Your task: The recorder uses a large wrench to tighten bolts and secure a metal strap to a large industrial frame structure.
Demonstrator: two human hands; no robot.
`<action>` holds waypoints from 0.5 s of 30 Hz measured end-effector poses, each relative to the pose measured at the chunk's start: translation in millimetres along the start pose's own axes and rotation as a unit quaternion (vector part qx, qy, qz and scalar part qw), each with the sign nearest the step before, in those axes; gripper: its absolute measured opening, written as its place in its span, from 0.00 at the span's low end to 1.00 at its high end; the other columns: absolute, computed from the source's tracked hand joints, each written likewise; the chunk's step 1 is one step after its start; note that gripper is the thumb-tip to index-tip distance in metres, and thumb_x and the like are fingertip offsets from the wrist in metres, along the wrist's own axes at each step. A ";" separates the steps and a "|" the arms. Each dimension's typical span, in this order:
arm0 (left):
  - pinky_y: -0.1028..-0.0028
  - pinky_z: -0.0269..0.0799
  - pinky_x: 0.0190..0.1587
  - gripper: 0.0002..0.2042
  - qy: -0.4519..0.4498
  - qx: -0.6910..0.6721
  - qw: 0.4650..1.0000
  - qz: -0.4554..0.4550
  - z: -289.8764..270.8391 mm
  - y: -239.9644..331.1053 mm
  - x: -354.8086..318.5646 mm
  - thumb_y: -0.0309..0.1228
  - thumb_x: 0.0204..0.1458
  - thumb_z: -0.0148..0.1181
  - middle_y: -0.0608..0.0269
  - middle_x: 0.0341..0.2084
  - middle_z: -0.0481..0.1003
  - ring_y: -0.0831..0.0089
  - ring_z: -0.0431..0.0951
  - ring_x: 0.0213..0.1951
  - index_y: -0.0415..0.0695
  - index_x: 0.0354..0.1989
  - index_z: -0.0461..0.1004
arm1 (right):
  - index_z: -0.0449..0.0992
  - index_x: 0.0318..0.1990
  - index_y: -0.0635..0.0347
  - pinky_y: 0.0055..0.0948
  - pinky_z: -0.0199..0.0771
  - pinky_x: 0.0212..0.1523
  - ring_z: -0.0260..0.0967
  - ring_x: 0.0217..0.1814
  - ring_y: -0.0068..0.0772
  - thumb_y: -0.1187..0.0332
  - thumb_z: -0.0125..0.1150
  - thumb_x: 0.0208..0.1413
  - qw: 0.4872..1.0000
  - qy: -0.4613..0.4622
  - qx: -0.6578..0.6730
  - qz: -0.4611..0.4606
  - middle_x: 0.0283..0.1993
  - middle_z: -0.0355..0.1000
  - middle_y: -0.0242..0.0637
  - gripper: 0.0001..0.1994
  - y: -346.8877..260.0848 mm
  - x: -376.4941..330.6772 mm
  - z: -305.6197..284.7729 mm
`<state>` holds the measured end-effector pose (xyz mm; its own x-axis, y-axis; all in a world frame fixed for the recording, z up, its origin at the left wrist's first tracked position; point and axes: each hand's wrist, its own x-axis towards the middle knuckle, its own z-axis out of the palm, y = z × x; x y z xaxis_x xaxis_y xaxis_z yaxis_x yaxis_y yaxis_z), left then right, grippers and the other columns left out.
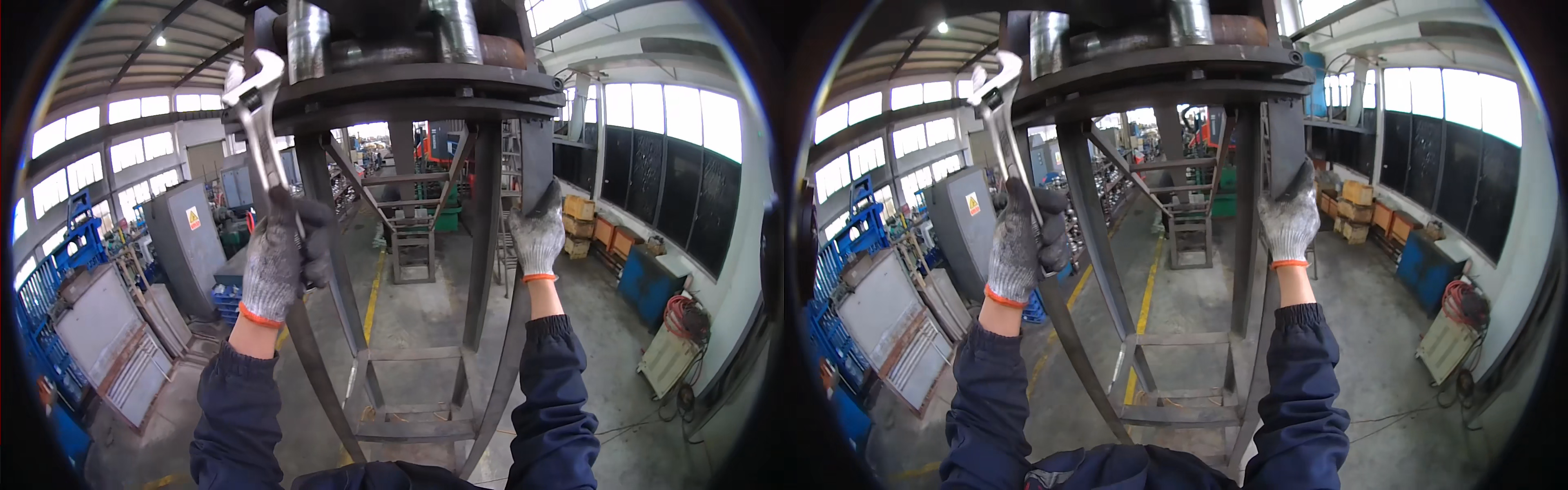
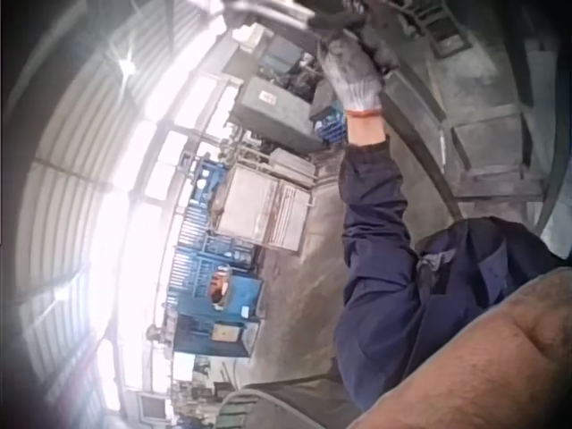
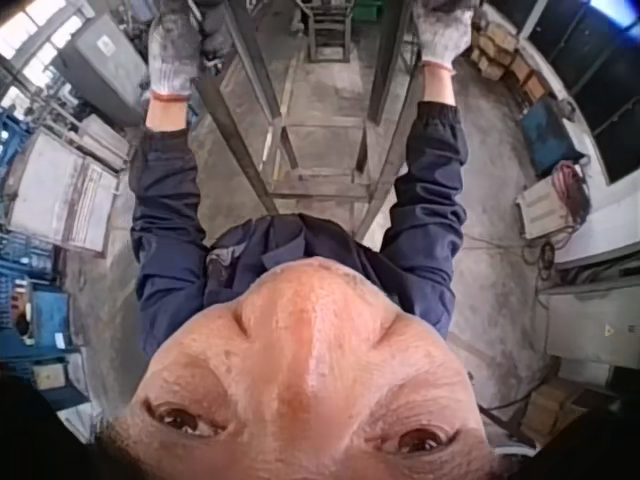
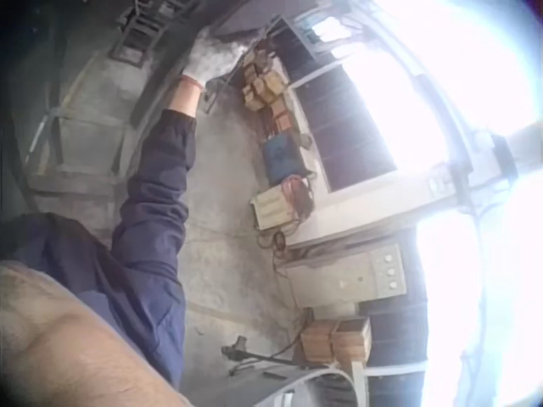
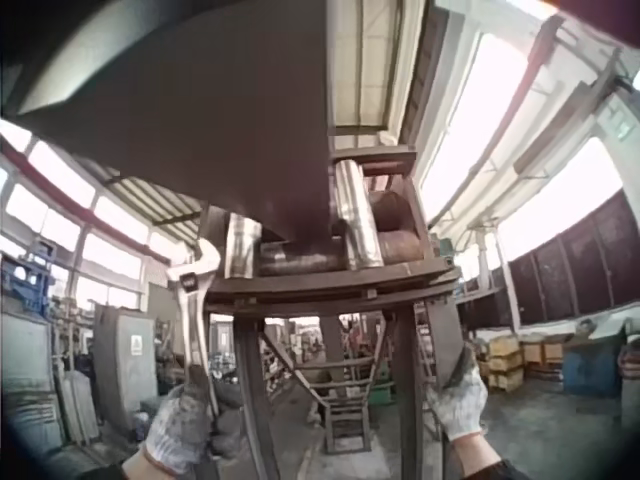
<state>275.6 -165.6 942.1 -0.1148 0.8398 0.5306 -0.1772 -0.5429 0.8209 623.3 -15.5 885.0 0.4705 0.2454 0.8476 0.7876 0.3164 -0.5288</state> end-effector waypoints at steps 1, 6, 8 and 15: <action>0.72 0.54 0.12 0.36 -0.019 -0.034 0.999 -0.005 4.6 3.0 -0.8 0.69 0.58 0.48 0.68 0.14 0.64 0.77 0.60 0.10 0.41 0.39 0.76 | 0.60 0.71 0.57 0.46 0.74 0.58 0.73 0.59 0.59 0.60 0.69 0.44 1.000 -0.006 0.000 0.008 0.60 0.73 0.54 0.43 -6.1 2.2 -0.4; 0.74 0.58 0.14 0.42 -0.040 -0.006 0.999 0.001 20.1 -6.0 2.9 0.72 0.58 0.42 0.68 0.17 0.71 0.77 0.66 0.11 0.38 0.44 0.78 | 0.60 0.71 0.58 0.47 0.75 0.57 0.73 0.59 0.59 0.56 0.69 0.46 0.999 0.018 -0.045 -0.012 0.59 0.73 0.57 0.43 -3.3 3.0 4.4; 0.75 0.59 0.14 0.42 -0.033 -0.019 0.999 0.012 20.7 -7.2 7.4 0.72 0.59 0.42 0.68 0.18 0.71 0.78 0.66 0.11 0.37 0.46 0.78 | 0.59 0.71 0.61 0.48 0.73 0.59 0.71 0.62 0.59 0.56 0.69 0.46 0.999 -0.004 -0.028 -0.021 0.61 0.71 0.60 0.44 1.8 2.5 8.7; 0.78 0.60 0.14 0.37 -0.072 -0.048 0.996 0.024 1.3 -25.4 7.1 0.66 0.62 0.48 0.68 0.18 0.71 0.81 0.67 0.12 0.36 0.45 0.79 | 0.57 0.70 0.67 0.48 0.72 0.60 0.71 0.61 0.64 0.57 0.70 0.45 0.994 0.023 -0.067 -0.084 0.60 0.71 0.63 0.46 6.5 -0.8 13.8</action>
<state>280.6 -145.8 925.3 0.0156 0.8001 0.5996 -0.2681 -0.5744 0.7734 622.5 -1.0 880.2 0.3433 0.1574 0.9259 0.9010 0.2231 -0.3720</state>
